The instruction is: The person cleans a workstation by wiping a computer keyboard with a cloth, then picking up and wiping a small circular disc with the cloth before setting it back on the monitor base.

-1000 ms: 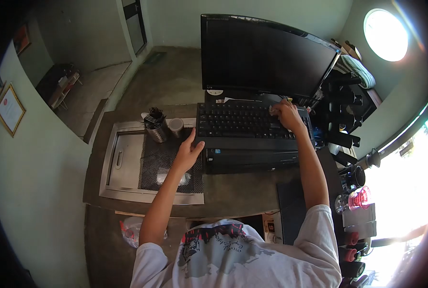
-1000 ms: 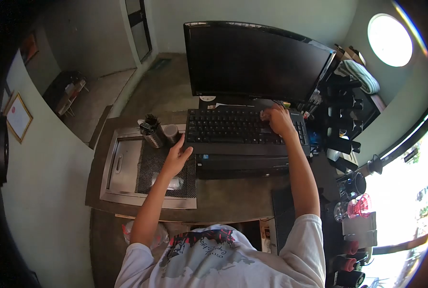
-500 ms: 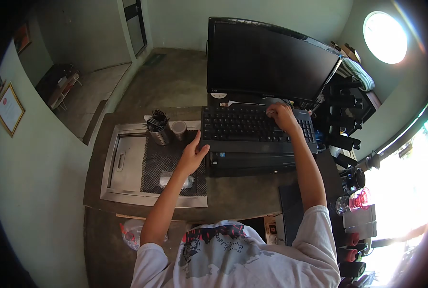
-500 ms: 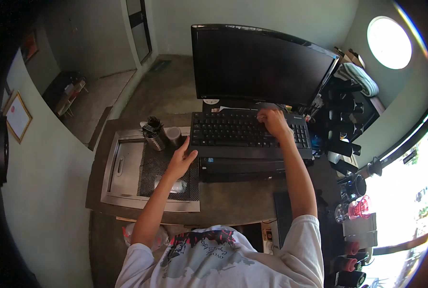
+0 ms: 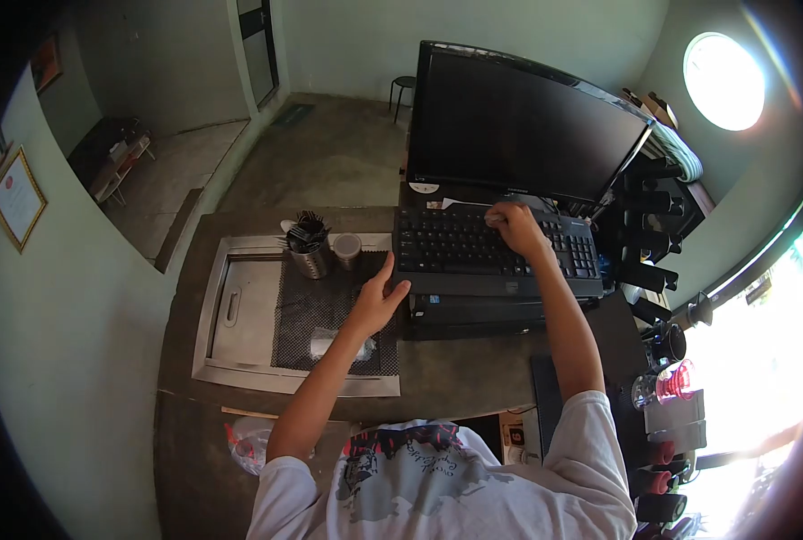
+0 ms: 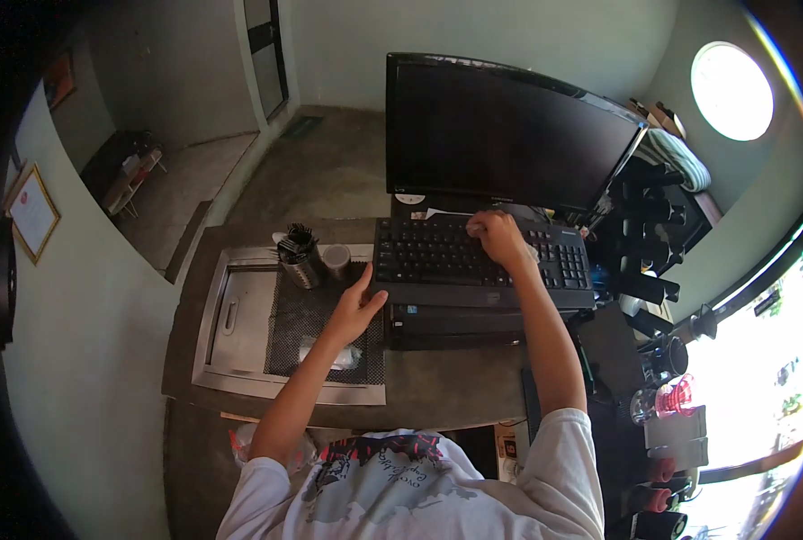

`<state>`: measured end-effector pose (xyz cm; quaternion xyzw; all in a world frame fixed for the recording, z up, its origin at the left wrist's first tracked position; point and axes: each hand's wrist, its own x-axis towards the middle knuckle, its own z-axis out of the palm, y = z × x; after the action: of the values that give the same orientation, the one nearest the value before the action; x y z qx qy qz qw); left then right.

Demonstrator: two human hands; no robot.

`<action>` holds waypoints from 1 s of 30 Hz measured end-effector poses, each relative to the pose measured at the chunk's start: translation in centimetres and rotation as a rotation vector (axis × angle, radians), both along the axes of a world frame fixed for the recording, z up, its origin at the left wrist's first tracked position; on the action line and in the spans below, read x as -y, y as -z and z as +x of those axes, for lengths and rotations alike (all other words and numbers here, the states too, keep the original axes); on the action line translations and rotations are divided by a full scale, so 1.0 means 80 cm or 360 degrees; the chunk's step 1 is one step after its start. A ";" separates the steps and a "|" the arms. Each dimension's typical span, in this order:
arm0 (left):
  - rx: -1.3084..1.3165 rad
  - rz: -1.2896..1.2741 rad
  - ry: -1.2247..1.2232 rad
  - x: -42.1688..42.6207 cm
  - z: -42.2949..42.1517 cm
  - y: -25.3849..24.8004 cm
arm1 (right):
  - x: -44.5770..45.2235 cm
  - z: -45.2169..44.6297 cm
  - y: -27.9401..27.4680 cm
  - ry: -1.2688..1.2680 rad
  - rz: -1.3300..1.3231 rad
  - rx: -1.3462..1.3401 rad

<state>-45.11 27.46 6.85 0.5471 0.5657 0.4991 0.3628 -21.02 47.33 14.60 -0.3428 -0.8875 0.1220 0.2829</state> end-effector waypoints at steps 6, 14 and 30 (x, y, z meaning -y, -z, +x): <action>-0.0076 -0.0024 0.0028 0.000 -0.003 -0.001 | 0.008 -0.044 0.007 -0.0060 0.0093 -0.0007; -0.0037 -0.0007 0.0062 -0.004 -0.004 0.006 | 0.017 -0.111 0.018 -0.0100 0.0157 -0.0035; -0.0023 0.0136 0.0037 -0.005 -0.001 0.013 | 0.027 -0.165 0.006 -0.0290 -0.0507 -0.0311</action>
<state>-45.19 27.83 5.83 0.5723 0.5400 0.5145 0.3408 -34.25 45.18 14.12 -0.2880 -0.8527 0.3185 0.2976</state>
